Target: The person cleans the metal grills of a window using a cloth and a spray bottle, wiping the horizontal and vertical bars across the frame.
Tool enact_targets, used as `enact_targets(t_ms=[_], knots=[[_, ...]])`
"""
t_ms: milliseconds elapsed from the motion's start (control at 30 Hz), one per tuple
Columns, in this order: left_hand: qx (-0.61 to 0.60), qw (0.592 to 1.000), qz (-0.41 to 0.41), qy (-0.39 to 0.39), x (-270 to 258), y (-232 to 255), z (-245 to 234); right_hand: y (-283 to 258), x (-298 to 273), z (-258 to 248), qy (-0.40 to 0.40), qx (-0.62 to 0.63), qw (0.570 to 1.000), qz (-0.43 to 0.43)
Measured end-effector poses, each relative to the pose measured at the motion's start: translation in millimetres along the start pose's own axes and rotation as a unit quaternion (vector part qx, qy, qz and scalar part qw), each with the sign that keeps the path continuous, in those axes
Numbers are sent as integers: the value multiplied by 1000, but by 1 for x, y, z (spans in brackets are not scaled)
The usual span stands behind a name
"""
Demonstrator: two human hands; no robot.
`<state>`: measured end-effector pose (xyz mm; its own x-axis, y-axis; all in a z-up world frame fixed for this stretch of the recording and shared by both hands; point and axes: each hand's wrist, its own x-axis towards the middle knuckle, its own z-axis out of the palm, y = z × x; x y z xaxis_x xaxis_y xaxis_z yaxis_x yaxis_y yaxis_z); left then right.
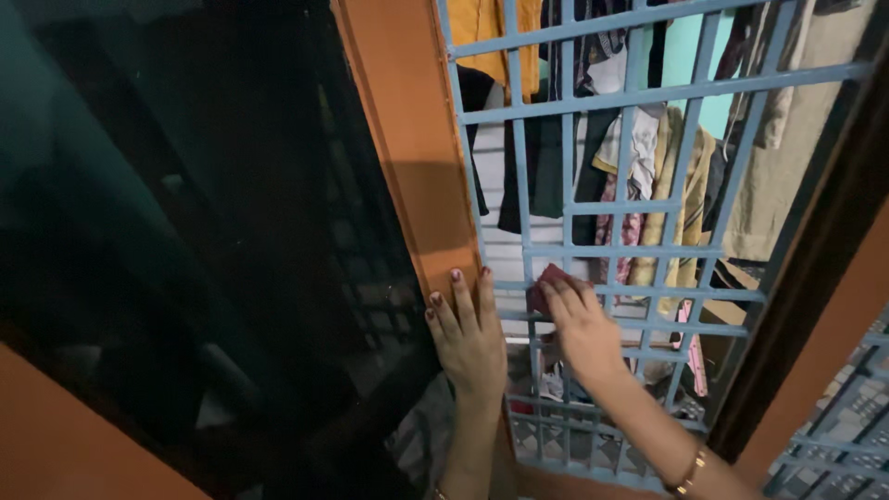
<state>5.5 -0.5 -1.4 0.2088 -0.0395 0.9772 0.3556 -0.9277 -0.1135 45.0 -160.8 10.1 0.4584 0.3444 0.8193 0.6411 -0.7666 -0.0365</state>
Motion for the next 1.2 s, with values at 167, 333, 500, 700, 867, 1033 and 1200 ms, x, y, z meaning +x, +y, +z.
enact_targets(t_ms=[167,333,500,700,867,1033,1200], knots=[[23,1000,7,-5,0,0,1,-23,34,3,-54,36,998,22],[-5,1000,5,-20,-3,-3,0,8,3,-14,-99,-86,991,-33],[29,999,13,-15,-2,-2,0,65,-31,-57,-34,-71,994,75],[9,1000,1,-15,7,-2,-9,44,-17,-33,39,-122,990,63],[-196,969,-26,-148,11,21,-27,58,-26,-58,-1,-106,994,24],[-450,850,-140,-237,30,39,-10,87,-49,-90,18,-119,989,83],[-383,909,-53,-152,40,47,12,100,-60,-76,106,-156,970,152]])
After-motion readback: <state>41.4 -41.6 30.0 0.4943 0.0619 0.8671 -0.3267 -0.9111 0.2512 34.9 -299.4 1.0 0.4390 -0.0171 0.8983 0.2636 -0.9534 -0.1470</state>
